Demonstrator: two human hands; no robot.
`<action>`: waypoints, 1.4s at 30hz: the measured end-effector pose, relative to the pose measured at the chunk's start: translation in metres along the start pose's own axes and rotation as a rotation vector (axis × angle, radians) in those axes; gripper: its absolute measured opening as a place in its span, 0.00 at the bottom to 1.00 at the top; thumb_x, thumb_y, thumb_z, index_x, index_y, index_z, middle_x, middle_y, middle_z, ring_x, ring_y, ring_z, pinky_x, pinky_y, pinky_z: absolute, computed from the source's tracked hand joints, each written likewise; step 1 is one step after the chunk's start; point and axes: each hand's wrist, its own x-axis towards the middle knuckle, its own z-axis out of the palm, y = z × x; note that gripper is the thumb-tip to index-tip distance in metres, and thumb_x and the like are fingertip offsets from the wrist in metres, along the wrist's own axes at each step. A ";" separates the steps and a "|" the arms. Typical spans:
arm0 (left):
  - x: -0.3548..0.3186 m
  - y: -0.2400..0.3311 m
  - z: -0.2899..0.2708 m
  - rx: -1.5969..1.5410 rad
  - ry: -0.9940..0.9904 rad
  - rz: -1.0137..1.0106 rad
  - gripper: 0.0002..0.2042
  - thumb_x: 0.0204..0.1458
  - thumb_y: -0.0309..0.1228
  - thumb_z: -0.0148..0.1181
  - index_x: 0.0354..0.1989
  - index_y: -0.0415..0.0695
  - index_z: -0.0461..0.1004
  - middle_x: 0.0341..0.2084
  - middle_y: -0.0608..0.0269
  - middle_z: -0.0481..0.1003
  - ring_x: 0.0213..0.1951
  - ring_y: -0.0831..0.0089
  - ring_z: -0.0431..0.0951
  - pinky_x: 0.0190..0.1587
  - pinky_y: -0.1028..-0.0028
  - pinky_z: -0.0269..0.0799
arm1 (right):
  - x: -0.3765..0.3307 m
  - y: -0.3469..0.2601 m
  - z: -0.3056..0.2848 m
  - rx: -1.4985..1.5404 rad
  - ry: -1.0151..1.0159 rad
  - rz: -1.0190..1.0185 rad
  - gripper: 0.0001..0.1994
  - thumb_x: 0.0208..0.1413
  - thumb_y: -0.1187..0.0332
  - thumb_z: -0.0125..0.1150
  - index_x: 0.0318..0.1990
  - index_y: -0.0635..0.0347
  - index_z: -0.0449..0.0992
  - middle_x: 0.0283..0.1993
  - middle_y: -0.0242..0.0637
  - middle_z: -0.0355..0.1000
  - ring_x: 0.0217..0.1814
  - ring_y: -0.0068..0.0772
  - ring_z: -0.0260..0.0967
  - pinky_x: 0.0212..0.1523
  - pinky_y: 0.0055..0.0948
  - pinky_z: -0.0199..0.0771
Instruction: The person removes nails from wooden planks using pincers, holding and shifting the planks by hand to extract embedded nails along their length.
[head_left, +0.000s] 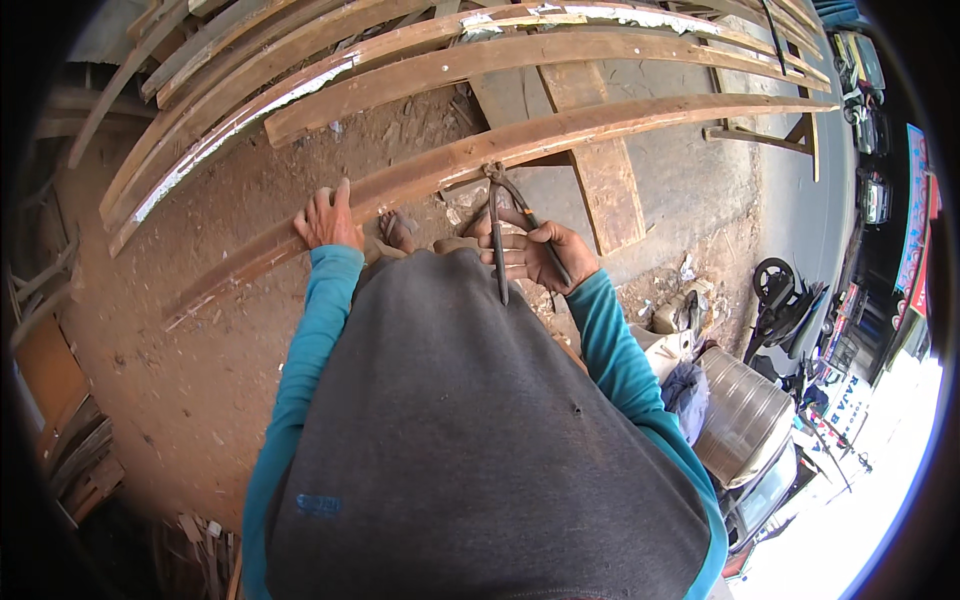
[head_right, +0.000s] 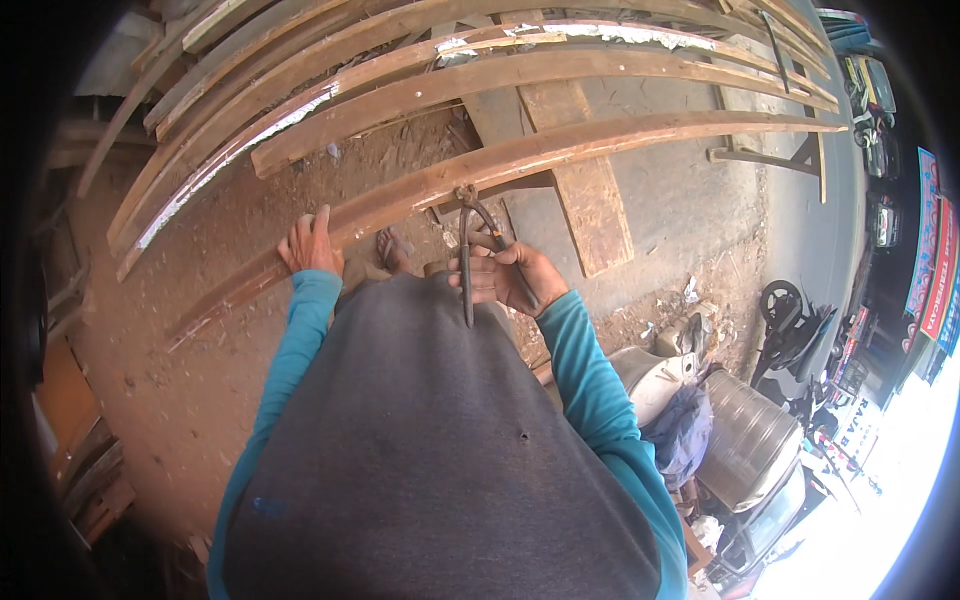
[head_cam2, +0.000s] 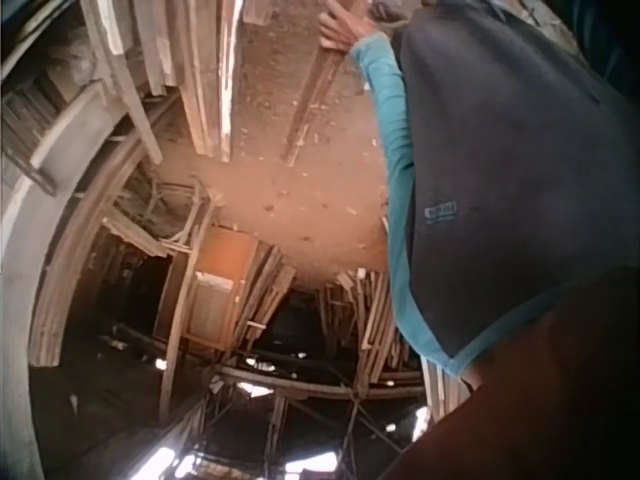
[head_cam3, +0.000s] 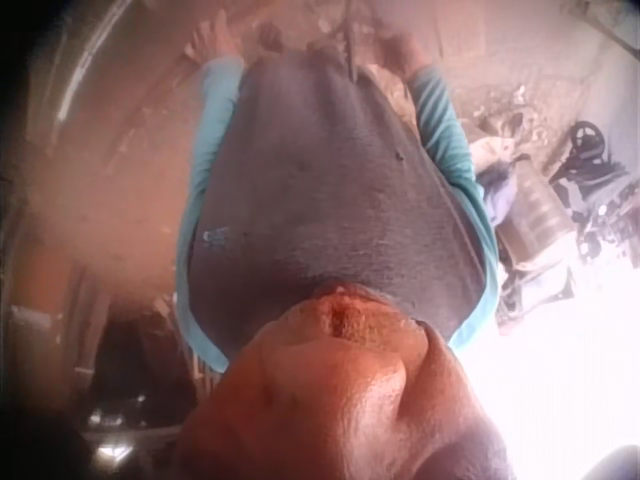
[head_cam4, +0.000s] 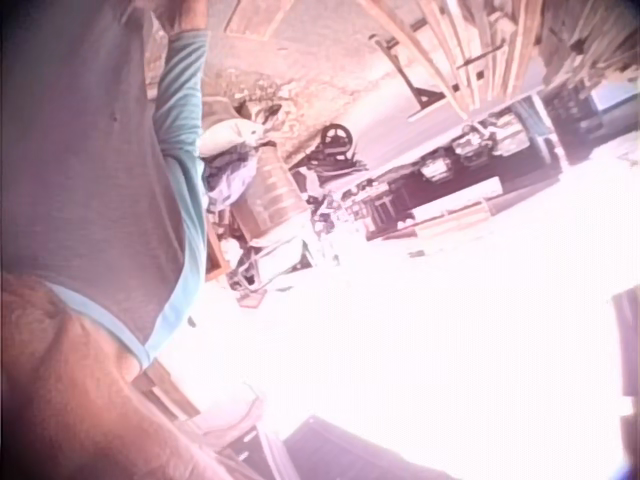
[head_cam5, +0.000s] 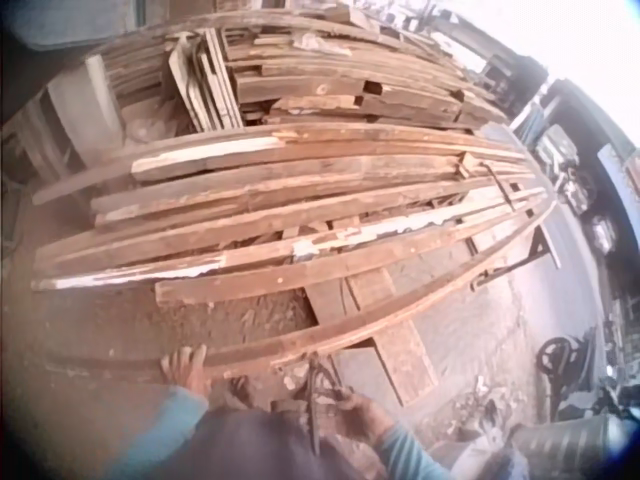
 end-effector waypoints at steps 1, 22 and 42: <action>-0.002 0.001 0.001 0.004 0.007 0.003 0.40 0.37 0.29 0.78 0.63 0.57 0.66 0.53 0.61 0.68 0.60 0.60 0.67 0.63 0.52 0.54 | -0.002 -0.001 -0.002 -0.017 0.005 0.011 0.36 0.55 0.66 0.47 0.72 0.67 0.52 0.64 0.64 0.66 0.62 0.61 0.71 0.59 0.52 0.75; -0.009 0.014 0.005 0.073 0.052 -0.056 0.47 0.33 0.26 0.79 0.67 0.60 0.62 0.54 0.62 0.66 0.60 0.62 0.67 0.63 0.55 0.57 | 0.005 0.040 0.017 0.338 0.049 0.005 0.09 0.70 0.60 0.50 0.41 0.56 0.67 0.30 0.26 0.62 0.24 0.16 0.57 0.21 0.20 0.60; 0.016 0.005 -0.005 0.046 -0.187 -0.024 0.42 0.38 0.30 0.78 0.66 0.63 0.65 0.52 0.60 0.68 0.59 0.59 0.68 0.62 0.52 0.55 | 0.073 0.110 0.022 -0.579 0.580 -0.482 0.15 0.69 0.59 0.49 0.36 0.63 0.67 0.21 0.36 0.68 0.20 0.30 0.68 0.23 0.33 0.70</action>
